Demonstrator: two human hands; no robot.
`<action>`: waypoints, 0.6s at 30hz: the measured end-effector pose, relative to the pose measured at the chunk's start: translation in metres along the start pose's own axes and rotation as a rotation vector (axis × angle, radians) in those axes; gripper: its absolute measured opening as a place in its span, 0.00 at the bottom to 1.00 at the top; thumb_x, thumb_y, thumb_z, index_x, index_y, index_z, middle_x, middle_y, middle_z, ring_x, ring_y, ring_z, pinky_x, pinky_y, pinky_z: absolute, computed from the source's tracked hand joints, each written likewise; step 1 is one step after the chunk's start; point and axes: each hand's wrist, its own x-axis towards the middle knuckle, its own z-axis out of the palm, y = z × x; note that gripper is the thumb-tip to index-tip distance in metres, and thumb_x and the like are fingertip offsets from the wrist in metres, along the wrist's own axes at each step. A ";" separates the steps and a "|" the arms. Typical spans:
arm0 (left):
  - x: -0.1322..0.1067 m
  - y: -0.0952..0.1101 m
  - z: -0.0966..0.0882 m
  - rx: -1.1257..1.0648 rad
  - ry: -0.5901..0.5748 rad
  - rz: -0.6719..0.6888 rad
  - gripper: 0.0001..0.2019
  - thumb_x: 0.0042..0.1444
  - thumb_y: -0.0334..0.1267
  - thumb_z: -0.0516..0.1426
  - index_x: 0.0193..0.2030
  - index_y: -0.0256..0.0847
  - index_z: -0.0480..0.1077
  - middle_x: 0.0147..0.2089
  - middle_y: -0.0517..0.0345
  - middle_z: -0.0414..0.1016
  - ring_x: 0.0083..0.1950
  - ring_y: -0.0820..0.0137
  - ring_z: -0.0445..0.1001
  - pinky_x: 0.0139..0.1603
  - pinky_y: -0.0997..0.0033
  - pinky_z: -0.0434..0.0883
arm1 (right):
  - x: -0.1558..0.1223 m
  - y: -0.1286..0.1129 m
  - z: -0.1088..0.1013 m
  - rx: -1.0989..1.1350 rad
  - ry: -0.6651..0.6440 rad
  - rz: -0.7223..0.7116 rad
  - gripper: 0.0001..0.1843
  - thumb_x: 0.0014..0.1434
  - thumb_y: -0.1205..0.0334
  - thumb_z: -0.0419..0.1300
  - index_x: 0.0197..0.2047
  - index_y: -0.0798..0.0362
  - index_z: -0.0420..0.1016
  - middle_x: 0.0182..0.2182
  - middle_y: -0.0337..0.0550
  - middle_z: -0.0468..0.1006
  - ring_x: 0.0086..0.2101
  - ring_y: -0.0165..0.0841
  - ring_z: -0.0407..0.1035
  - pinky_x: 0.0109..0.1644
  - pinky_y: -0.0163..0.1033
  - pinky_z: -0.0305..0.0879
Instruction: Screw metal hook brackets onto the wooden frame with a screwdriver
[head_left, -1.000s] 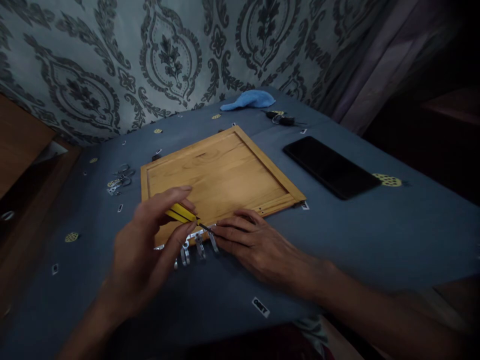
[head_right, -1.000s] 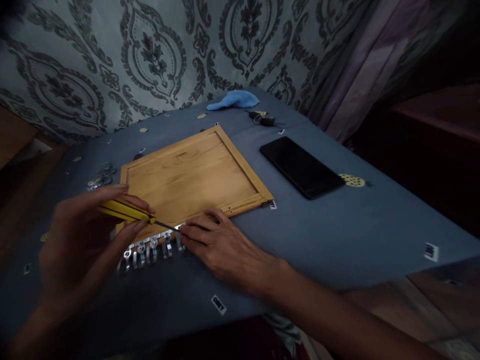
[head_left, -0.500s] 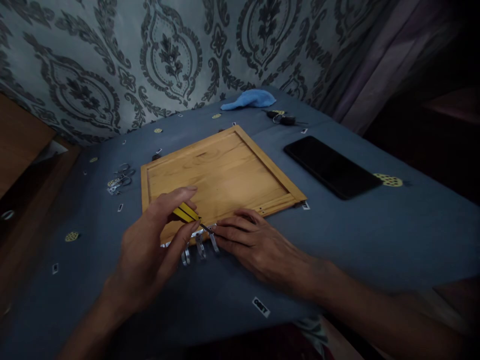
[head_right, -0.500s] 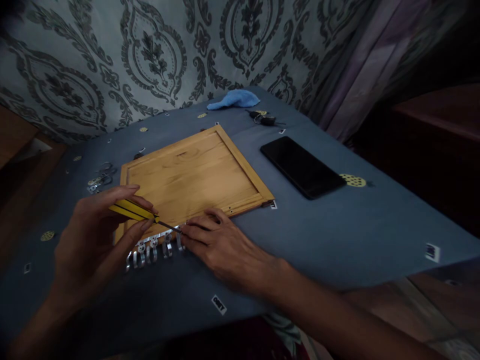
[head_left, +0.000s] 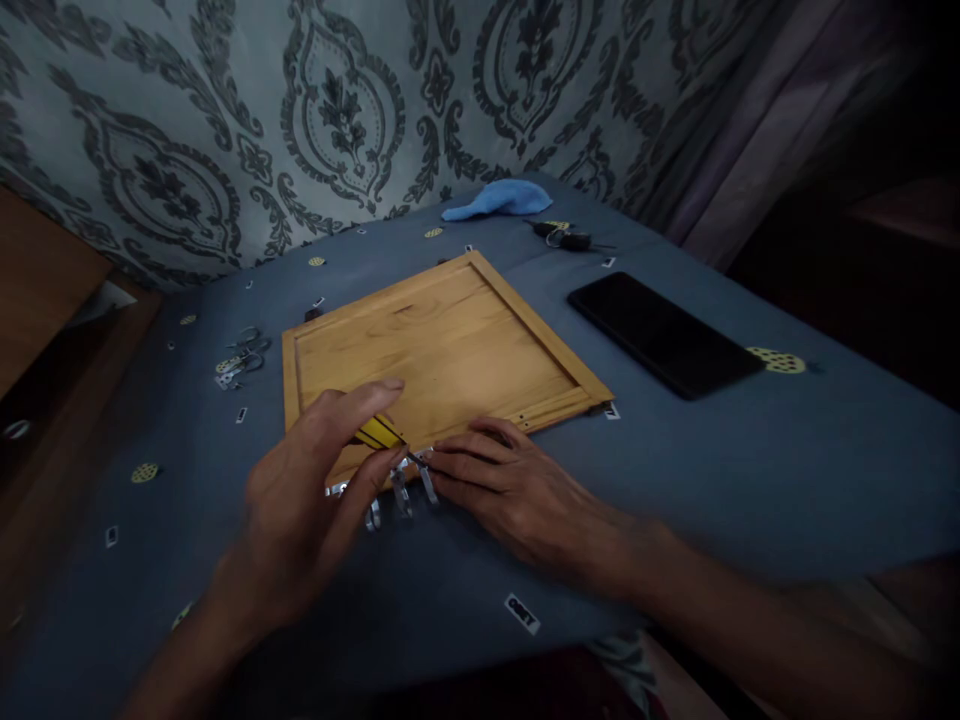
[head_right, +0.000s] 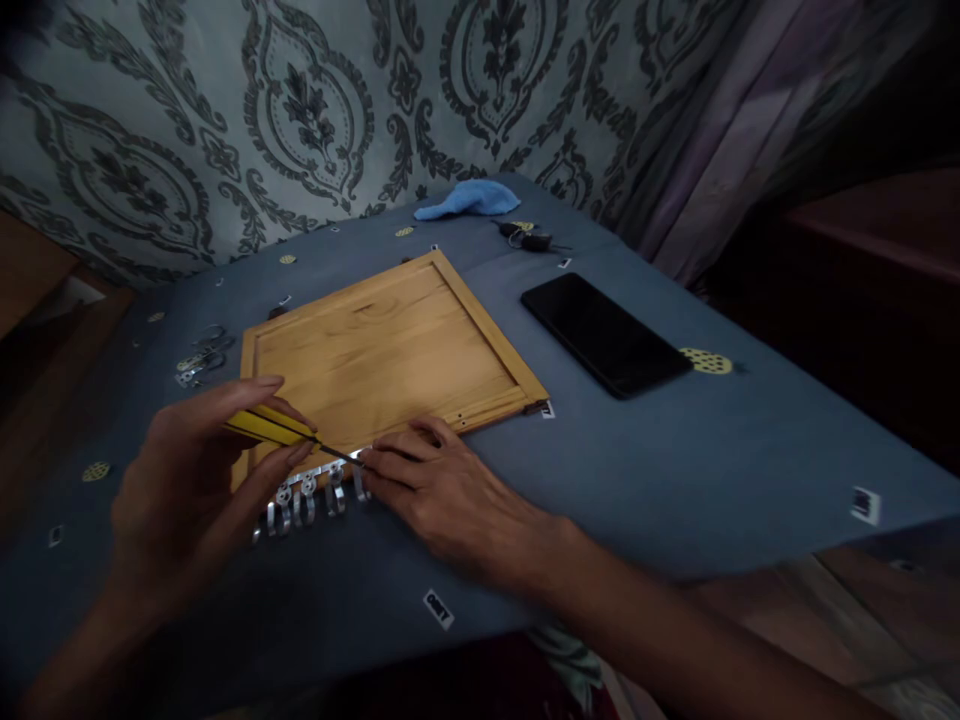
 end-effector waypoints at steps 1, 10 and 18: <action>-0.001 0.002 -0.001 -0.035 0.007 -0.037 0.27 0.64 0.27 0.60 0.66 0.54 0.64 0.56 0.57 0.77 0.55 0.63 0.79 0.54 0.60 0.81 | 0.000 0.000 0.000 0.007 0.003 -0.001 0.15 0.71 0.71 0.53 0.56 0.58 0.76 0.52 0.47 0.83 0.54 0.39 0.72 0.62 0.52 0.60; -0.001 0.005 -0.007 -0.050 0.082 -0.086 0.29 0.62 0.27 0.63 0.65 0.58 0.65 0.59 0.60 0.75 0.59 0.62 0.76 0.60 0.57 0.78 | 0.001 -0.001 0.000 0.007 -0.006 0.013 0.15 0.72 0.71 0.52 0.56 0.57 0.76 0.52 0.46 0.83 0.54 0.39 0.72 0.63 0.51 0.59; -0.003 -0.006 0.001 -0.045 -0.004 -0.032 0.30 0.63 0.25 0.61 0.68 0.54 0.62 0.59 0.57 0.76 0.58 0.64 0.78 0.56 0.64 0.79 | 0.001 -0.001 -0.002 -0.005 -0.020 0.016 0.16 0.71 0.70 0.53 0.57 0.56 0.76 0.52 0.46 0.83 0.55 0.39 0.72 0.63 0.51 0.60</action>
